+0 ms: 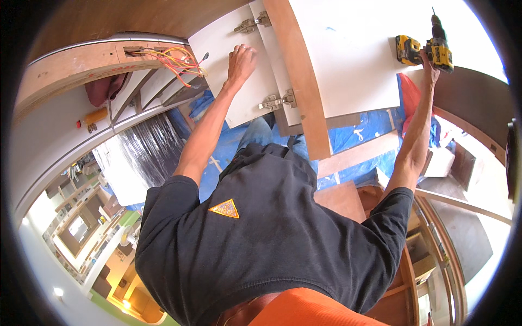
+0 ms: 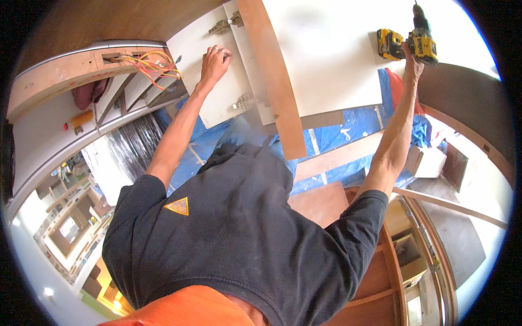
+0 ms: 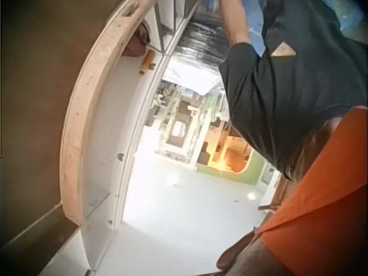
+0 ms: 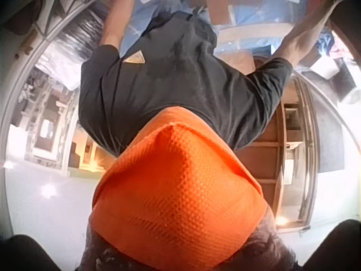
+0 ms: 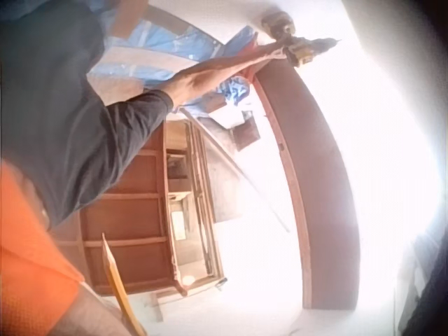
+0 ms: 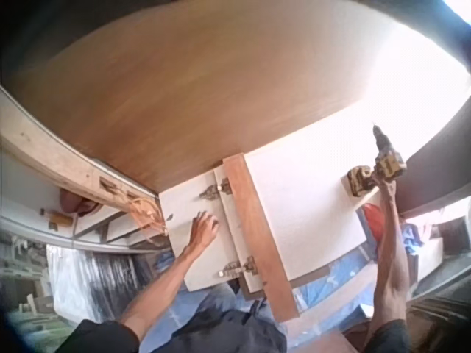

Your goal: The person picks up a wooden cabinet door, positions it against a wall-mounted cabinet frame, and uses a cordless drill to attach the door with screws. The person aligns the door and fastens multiple screws to secure it in place.

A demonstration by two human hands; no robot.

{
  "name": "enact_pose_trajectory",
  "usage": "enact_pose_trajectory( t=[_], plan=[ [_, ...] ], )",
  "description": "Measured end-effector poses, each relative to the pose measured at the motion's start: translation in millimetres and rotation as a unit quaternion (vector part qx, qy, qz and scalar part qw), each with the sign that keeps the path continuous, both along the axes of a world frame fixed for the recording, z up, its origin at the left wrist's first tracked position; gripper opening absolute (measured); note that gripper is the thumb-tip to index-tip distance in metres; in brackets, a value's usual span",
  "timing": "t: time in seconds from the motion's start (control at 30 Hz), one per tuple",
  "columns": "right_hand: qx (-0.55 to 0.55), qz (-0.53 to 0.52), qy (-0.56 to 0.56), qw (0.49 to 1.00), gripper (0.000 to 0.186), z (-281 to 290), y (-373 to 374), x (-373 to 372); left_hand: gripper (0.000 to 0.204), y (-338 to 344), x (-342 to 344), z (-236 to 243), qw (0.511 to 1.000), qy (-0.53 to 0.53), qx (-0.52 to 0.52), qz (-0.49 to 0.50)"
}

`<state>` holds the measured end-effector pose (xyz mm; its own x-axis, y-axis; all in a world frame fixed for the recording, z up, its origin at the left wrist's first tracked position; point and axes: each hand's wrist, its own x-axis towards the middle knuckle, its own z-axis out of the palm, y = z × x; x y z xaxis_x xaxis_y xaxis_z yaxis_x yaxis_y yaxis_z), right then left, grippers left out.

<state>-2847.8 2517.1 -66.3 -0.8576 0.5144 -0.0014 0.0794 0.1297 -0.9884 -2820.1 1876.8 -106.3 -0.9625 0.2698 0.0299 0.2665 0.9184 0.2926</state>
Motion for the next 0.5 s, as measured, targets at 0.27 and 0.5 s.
enact_pose_trajectory(
  t=[0.27, 0.5],
  plan=[
    [0.010, -0.067, 0.165, 0.984, 0.033, 2, -28, -35, 0.012, 7, 7, 11, 0.975, -0.034, 0.198, 0.096],
    [0.028, -0.115, 0.112, 0.987, 0.032, 62, -84, 19, 0.014, 8, 33, 38, 0.744, -0.210, 0.610, 0.174]
  ],
)
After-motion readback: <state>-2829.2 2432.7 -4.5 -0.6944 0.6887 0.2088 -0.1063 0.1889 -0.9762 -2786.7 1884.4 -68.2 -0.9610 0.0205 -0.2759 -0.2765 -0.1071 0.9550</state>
